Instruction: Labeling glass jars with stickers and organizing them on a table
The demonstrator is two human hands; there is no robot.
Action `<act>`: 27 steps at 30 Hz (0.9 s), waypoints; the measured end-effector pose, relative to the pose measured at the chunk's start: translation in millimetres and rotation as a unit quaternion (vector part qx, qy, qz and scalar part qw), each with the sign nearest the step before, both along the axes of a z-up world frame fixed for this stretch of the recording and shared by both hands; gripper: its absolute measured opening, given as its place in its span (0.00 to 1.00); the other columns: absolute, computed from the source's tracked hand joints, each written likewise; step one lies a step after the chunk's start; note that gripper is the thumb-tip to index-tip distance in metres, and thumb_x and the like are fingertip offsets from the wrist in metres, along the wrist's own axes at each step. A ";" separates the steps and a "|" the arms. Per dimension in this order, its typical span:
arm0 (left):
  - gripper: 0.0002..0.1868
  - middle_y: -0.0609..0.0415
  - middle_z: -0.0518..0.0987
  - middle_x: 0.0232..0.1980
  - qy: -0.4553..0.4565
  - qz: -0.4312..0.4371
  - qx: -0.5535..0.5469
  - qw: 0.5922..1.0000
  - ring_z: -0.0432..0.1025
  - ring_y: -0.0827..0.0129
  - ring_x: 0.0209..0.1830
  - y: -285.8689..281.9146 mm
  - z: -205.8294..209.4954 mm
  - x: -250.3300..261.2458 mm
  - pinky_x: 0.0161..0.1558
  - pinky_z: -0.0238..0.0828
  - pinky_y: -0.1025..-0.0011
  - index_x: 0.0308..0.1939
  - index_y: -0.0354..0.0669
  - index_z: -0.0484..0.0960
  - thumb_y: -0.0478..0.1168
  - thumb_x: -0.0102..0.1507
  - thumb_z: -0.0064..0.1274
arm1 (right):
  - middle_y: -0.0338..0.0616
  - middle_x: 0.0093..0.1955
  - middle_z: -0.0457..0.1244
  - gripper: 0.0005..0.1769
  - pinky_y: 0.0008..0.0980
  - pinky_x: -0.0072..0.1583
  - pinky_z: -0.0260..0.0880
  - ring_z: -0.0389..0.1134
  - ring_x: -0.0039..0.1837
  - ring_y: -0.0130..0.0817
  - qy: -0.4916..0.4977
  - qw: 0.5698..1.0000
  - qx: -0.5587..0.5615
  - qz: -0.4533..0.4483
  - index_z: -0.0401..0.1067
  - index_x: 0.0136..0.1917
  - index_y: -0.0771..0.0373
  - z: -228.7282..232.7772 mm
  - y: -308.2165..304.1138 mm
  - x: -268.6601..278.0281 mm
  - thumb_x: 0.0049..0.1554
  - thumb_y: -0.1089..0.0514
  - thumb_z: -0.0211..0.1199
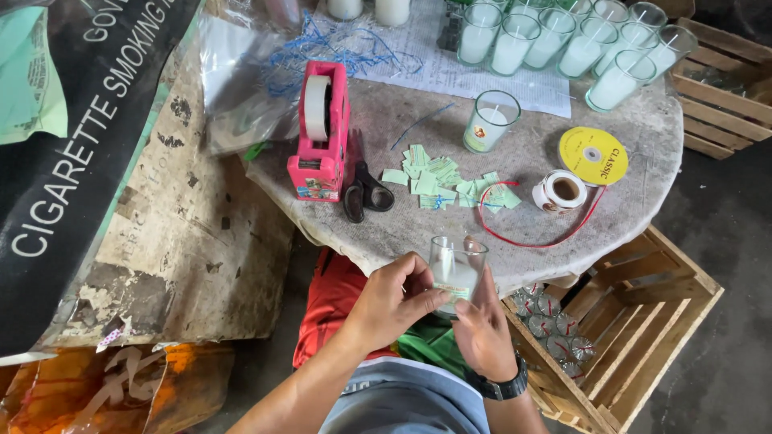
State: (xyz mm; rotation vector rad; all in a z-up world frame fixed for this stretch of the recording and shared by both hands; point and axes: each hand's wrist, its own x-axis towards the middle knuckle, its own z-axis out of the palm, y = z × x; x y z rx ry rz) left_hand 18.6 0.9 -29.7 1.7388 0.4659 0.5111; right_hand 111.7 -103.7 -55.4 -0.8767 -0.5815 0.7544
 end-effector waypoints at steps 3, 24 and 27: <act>0.13 0.62 0.65 0.21 -0.031 0.002 -0.006 1.000 0.55 0.78 0.20 -2.6 -2.4 1.4 0.24 0.53 0.78 0.23 0.45 0.65 0.43 0.53 0.54 | 0.47 0.71 0.39 0.40 0.39 0.65 0.45 0.44 0.69 0.38 -0.013 1.000 -0.012 -0.022 0.45 0.65 0.67 -6.8 -0.5 0.7 0.43 0.57 0.58; 0.14 0.63 0.63 0.18 -0.017 0.008 -0.029 0.999 0.53 0.79 0.18 -4.8 -1.3 -2.3 0.21 0.51 0.78 0.21 0.45 0.65 0.42 0.51 0.55 | 0.45 0.72 0.35 0.37 0.42 0.66 0.43 0.38 0.72 0.39 -0.041 0.999 0.014 0.015 0.45 0.65 0.64 -4.9 -4.9 -2.0 0.46 0.56 0.58; 0.14 0.63 0.63 0.18 -0.009 0.007 -0.024 1.000 0.53 0.79 0.18 -5.1 2.1 -3.7 0.21 0.51 0.78 0.21 0.45 0.65 0.42 0.51 0.56 | 0.44 0.72 0.36 0.40 0.41 0.66 0.44 0.41 0.70 0.39 -0.016 1.000 0.014 0.022 0.43 0.66 0.64 -1.2 -4.5 -3.4 0.45 0.57 0.58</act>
